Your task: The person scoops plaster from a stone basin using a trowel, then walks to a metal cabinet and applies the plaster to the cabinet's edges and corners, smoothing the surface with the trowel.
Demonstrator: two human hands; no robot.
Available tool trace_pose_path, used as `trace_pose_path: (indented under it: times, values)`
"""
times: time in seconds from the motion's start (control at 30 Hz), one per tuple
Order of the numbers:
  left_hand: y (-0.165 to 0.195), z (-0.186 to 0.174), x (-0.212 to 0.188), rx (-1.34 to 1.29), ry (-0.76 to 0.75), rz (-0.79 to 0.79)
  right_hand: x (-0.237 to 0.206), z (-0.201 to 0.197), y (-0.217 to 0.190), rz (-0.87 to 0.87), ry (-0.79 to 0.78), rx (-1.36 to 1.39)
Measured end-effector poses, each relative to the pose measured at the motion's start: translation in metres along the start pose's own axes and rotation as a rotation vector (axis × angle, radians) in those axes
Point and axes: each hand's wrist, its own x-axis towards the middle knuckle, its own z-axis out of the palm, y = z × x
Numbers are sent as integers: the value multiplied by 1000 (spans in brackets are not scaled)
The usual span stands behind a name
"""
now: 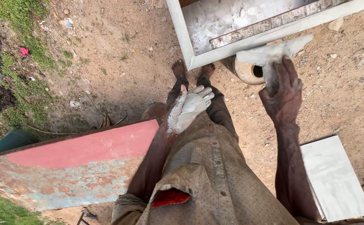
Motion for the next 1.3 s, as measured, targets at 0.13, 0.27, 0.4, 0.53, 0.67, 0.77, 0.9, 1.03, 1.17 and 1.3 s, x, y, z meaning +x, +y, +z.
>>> trace_pose_path:
  times: [0.13, 0.27, 0.4, 0.53, 0.67, 0.77, 0.9, 1.03, 1.17, 1.3]
  values:
    - [2, 3, 3, -94, -2, -7, 31, -28, -7, 142, -212, -78]
    - [9, 0, -3, -110, 2, 15, 47, -42, -23, 53, -202, -115]
    - [19, -4, -8, -100, 34, 19, 54, -49, -31, 51, -236, -152]
    - [22, -6, -11, -80, 49, 41, 57, -48, -28, 60, -247, -146]
    - [20, -11, -9, -92, 47, 27, 55, -36, -16, 12, -200, -133]
    - [17, -14, -6, -109, 47, 23, 42, -22, -5, 24, -206, -143]
    - [12, -15, -1, -121, 1, 21, 10, -5, 6, 133, -393, -39]
    - [13, -10, 8, -21, -19, 29, 16, -7, 11, -20, -71, -13]
    - [20, -9, 7, -66, -11, -7, 43, -23, -2, 79, -163, -115]
    - [23, -11, 3, -116, 17, 1, 59, -30, -24, 122, -244, -102]
